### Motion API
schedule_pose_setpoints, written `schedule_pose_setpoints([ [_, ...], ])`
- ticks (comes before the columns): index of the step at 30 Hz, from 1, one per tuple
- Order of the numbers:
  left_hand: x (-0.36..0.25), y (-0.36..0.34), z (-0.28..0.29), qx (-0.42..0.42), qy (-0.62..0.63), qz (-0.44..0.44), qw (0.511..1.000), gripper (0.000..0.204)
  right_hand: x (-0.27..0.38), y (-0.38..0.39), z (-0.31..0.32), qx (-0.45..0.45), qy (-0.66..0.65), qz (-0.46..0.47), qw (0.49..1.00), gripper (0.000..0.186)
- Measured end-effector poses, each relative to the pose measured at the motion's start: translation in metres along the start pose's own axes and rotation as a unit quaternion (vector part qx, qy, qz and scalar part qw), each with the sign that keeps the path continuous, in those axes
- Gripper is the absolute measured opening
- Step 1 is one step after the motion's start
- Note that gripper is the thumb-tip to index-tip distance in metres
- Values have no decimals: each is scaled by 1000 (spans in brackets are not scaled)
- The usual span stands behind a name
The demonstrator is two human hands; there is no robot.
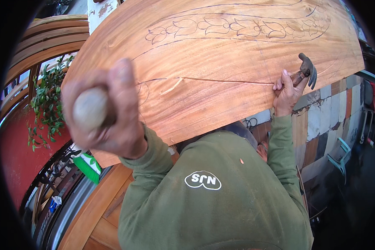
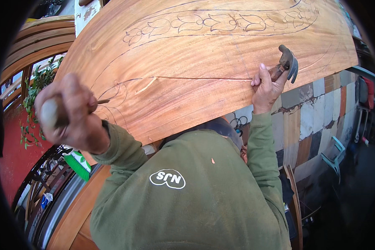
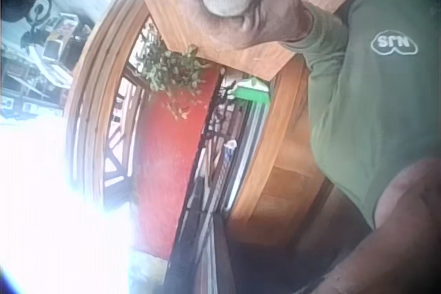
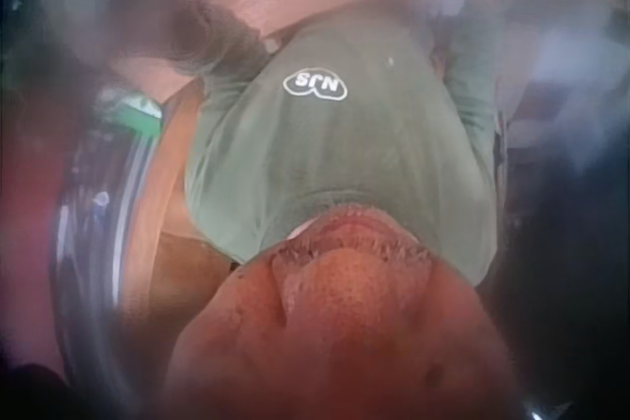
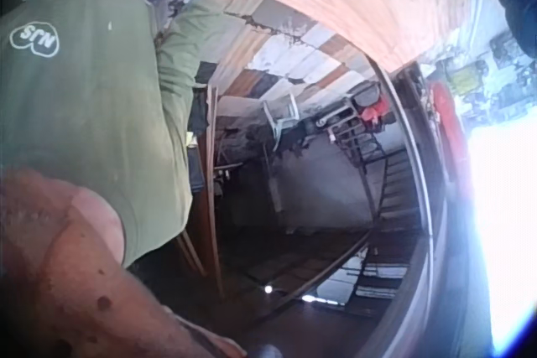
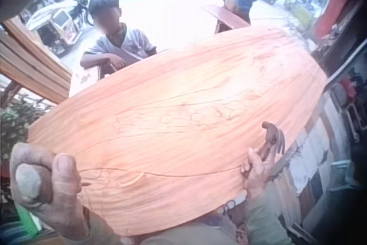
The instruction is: The person carves a floral design into a large wooden board using a chisel and hammer. They repeatedly position the chisel along the drawn lines and strike it with the hammer to remove wood shavings.
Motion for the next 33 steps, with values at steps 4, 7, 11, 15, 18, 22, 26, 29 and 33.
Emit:
schedule_pose_setpoints([
  [4,44,48,-49,253,-317,100,908,32,-1,-1,-1,2,-20,-4,1000,61],
  [7,86,94,-43,330,-385,181,842,30,4,0,-7,-10,-47,0,999,63],
  [11,109,107,-35,286,-377,261,842,28,2,-2,-2,7,-79,10,997,50],
  [15,106,108,-33,259,-358,274,854,31,1,-5,1,17,-101,1,995,47],
  [18,100,122,-7,255,-461,295,797,35,3,-7,-1,32,-120,18,992,45],
  [22,81,178,88,259,-460,398,750,36,-4,-8,5,39,-133,13,990,49],
  [26,44,248,176,253,-471,509,675,31,1,-3,3,39,-149,9,988,49],
  [29,20,301,212,258,-434,618,602,33,-1,-4,6,41,-127,22,991,44],
  [33,14,367,235,285,-402,710,503,36,5,1,1,54,-118,8,992,41],
])
Point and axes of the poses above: each hand's wrist, its own y-axis away from the middle knuckle, its own z-axis out of the back of the hand, x = y × z, the point moved 4 cm from there along -y, towards the middle knuckle, and after that the axes turned 1 degree about -y, right-handed, at the moved point
